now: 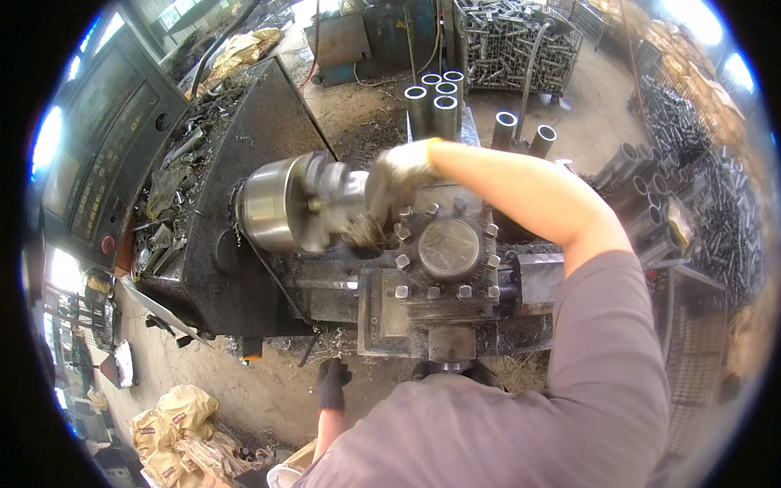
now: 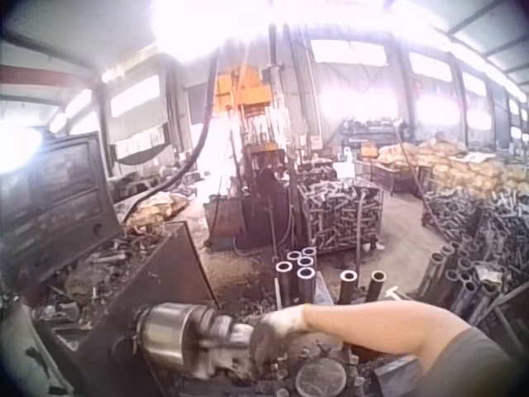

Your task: The person repeatedly picks up metal tubes from a wire basket, inserts them into a lathe chuck, operates the machine, removes the processed tubes, and places them into a white bucket. The cycle repeats continuously.

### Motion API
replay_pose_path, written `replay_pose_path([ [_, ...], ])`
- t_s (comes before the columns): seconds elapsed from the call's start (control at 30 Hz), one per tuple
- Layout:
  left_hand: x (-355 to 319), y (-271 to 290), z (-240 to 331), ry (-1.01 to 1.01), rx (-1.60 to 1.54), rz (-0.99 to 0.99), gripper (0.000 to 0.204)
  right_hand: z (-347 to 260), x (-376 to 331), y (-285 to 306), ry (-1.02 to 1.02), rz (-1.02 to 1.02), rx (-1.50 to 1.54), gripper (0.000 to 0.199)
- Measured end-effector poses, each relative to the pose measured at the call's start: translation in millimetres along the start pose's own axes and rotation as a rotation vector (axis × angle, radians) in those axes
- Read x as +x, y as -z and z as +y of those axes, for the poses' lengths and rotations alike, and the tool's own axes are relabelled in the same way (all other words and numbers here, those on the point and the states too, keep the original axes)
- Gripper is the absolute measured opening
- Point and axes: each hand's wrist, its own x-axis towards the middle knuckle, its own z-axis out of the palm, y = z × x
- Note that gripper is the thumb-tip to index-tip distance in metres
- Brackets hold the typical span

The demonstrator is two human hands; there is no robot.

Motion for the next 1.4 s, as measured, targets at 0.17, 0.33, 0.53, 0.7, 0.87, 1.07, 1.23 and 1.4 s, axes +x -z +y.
replay_pose_path([
  [0.17, -11, -18, 48, -0.156, 0.063, -0.050, 0.031, 34, 13, 3, -0.031, 0.520, 0.482, 0.047],
  [0.33, -11, -37, 88, -0.239, 0.145, -0.077, 0.028, 82, 58, -10, -0.238, -0.284, -0.400, 0.045],
  [0.53, -27, -69, 135, -0.487, 0.409, -0.081, 0.028, 105, 46, 38, -0.017, 0.866, 0.295, 0.048],
  [0.7, -33, -137, 214, -1.159, 0.881, 0.056, 0.045, 66, 32, 33, -0.291, 0.497, 0.055, 0.053],
  [0.87, 7, -234, 288, -1.672, 1.106, 0.037, 0.068, 57, 51, -15, -0.075, 0.281, -0.063, 0.038],
  [1.07, 64, -301, 308, -1.833, 1.241, 0.248, 0.049, 104, 85, 3, 0.404, -0.047, 0.100, 0.033],
  [1.23, 66, -300, 301, -1.801, 1.128, 0.280, 0.038, 139, 82, 1, 0.089, -0.083, 0.057, 0.035],
  [1.4, 65, -296, 304, -1.781, 1.222, 0.281, 0.050, 202, -12, -45, -0.114, -0.014, 0.084, 0.025],
])
